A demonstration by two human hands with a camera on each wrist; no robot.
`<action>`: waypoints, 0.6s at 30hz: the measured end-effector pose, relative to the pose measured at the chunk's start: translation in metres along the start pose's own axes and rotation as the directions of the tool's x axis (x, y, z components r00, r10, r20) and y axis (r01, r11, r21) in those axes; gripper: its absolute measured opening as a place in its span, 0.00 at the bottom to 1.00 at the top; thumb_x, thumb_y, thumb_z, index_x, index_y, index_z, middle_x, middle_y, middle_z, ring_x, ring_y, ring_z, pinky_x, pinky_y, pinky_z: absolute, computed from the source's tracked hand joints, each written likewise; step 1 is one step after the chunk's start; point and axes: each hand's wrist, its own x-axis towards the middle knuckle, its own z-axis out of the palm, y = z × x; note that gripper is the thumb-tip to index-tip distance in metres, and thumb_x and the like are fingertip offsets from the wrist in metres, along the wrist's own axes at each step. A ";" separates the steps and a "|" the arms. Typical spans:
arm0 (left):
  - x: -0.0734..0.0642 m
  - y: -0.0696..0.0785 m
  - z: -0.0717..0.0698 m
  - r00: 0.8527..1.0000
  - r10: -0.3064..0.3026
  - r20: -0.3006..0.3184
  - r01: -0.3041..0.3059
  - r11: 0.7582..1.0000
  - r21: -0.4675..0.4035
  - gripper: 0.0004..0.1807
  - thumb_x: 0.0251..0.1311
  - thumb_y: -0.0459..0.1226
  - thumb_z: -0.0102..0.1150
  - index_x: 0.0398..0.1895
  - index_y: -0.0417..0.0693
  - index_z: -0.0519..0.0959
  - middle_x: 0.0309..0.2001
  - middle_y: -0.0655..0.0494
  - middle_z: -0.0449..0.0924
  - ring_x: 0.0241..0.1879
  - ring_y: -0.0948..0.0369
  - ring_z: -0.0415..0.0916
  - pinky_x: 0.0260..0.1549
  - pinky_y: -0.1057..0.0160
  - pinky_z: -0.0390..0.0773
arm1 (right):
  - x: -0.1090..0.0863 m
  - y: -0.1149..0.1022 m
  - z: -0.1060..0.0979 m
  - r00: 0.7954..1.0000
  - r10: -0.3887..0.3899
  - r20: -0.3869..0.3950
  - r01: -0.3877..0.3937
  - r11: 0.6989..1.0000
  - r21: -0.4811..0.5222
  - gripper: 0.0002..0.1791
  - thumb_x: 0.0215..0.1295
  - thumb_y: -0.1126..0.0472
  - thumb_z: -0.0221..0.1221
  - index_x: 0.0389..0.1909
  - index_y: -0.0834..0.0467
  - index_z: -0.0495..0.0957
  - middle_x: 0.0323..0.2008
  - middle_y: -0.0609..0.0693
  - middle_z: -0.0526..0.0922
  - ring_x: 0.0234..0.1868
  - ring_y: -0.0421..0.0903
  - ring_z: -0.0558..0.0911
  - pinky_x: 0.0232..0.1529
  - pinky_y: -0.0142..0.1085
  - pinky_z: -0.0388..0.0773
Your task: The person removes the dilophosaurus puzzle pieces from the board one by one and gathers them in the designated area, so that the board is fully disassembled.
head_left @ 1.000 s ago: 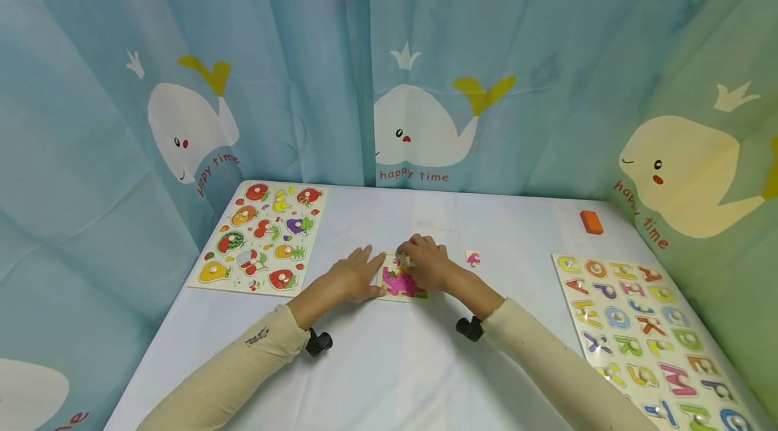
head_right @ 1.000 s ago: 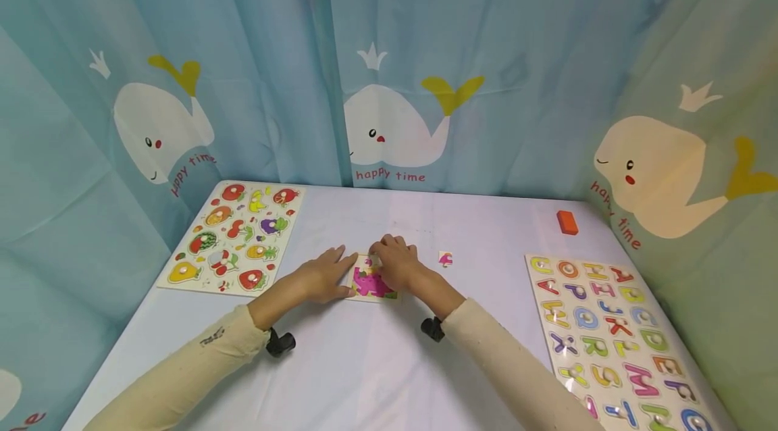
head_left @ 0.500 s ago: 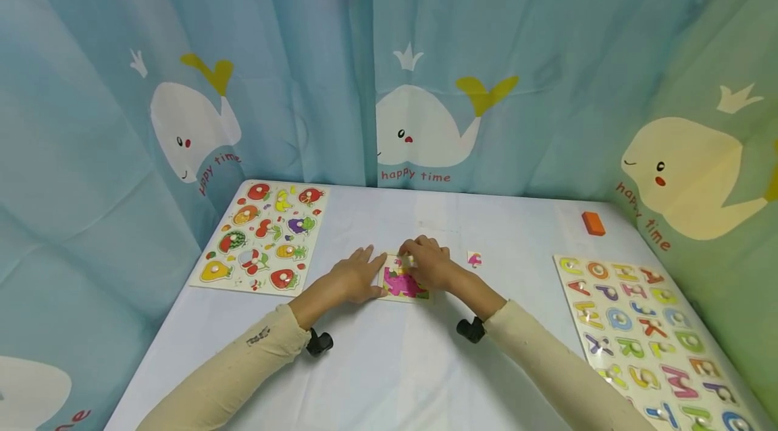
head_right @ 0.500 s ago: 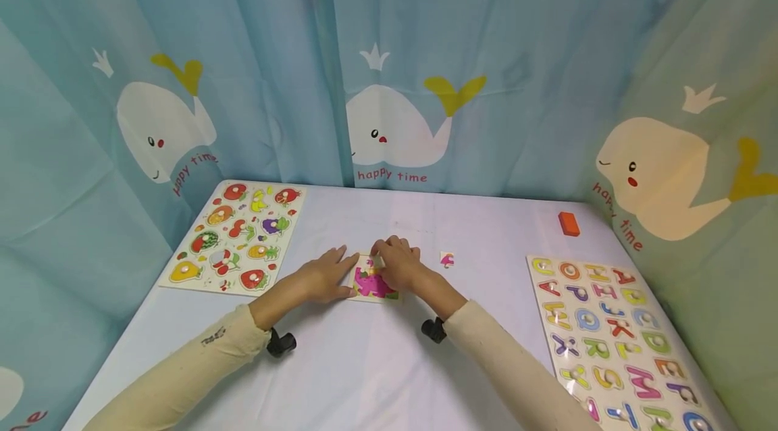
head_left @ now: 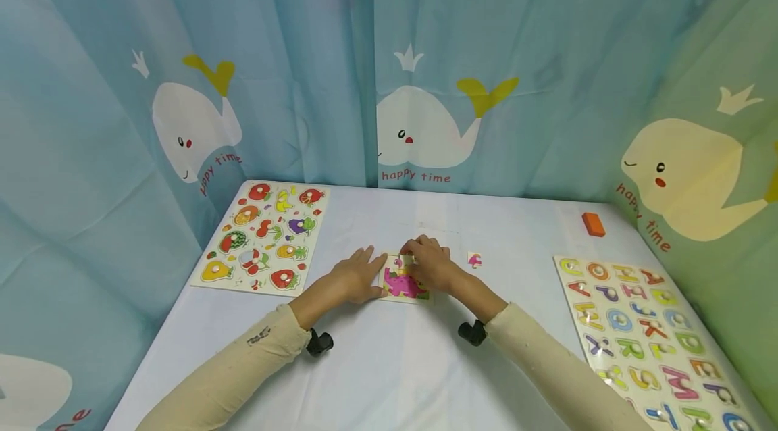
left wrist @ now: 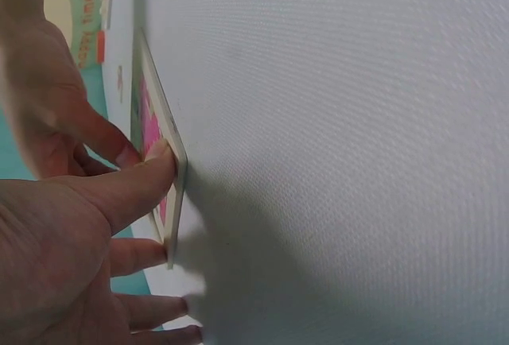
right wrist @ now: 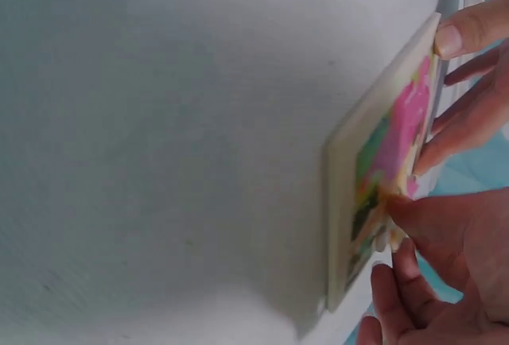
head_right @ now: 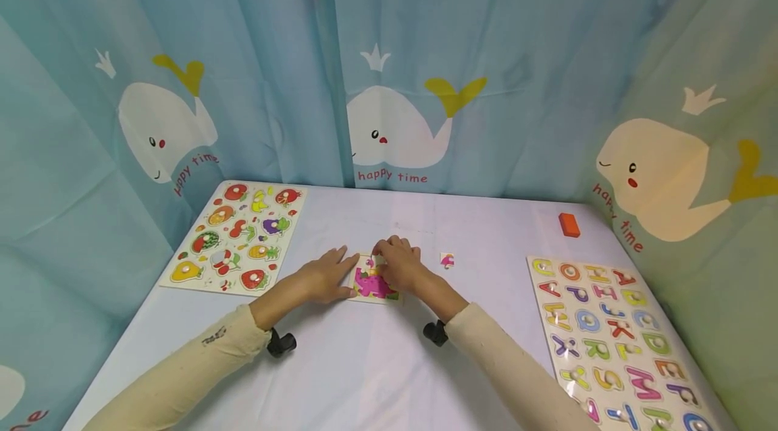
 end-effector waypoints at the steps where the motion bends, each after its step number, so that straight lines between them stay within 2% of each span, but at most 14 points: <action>1: 0.000 0.000 0.000 1.000 0.001 0.002 -0.001 1.000 -0.001 0.44 0.73 0.54 0.62 0.85 0.52 0.57 0.85 0.43 0.49 0.84 0.45 0.47 0.78 0.43 0.61 | 0.000 0.001 0.001 1.000 -0.005 -0.012 0.005 1.000 0.005 0.14 0.74 0.65 0.63 0.58 0.55 0.78 0.56 0.56 0.78 0.60 0.57 0.74 0.56 0.56 0.67; 10: 0.000 0.000 0.000 1.000 -0.005 -0.002 0.005 1.000 -0.011 0.44 0.72 0.54 0.63 0.85 0.52 0.58 0.85 0.43 0.49 0.84 0.45 0.48 0.77 0.42 0.61 | -0.002 0.007 0.003 0.995 -0.043 -0.085 0.047 0.998 0.050 0.11 0.77 0.65 0.60 0.55 0.52 0.80 0.47 0.55 0.82 0.54 0.57 0.78 0.50 0.55 0.65; 14: 0.000 0.000 0.000 1.000 -0.001 -0.002 0.001 1.000 -0.018 0.44 0.72 0.54 0.63 0.85 0.52 0.57 0.85 0.42 0.49 0.84 0.44 0.48 0.77 0.41 0.60 | -0.003 0.008 -0.001 0.996 -0.048 -0.076 0.056 0.991 0.118 0.10 0.76 0.67 0.59 0.54 0.54 0.80 0.45 0.54 0.82 0.50 0.54 0.80 0.51 0.54 0.66; 18: 0.000 0.000 0.000 1.000 0.000 -0.003 0.000 1.000 -0.023 0.44 0.72 0.54 0.63 0.85 0.52 0.57 0.85 0.42 0.49 0.84 0.43 0.47 0.77 0.40 0.60 | -0.003 0.009 -0.006 0.999 -0.019 -0.044 0.029 0.976 0.218 0.07 0.77 0.68 0.59 0.51 0.58 0.79 0.41 0.53 0.82 0.44 0.50 0.78 0.53 0.49 0.74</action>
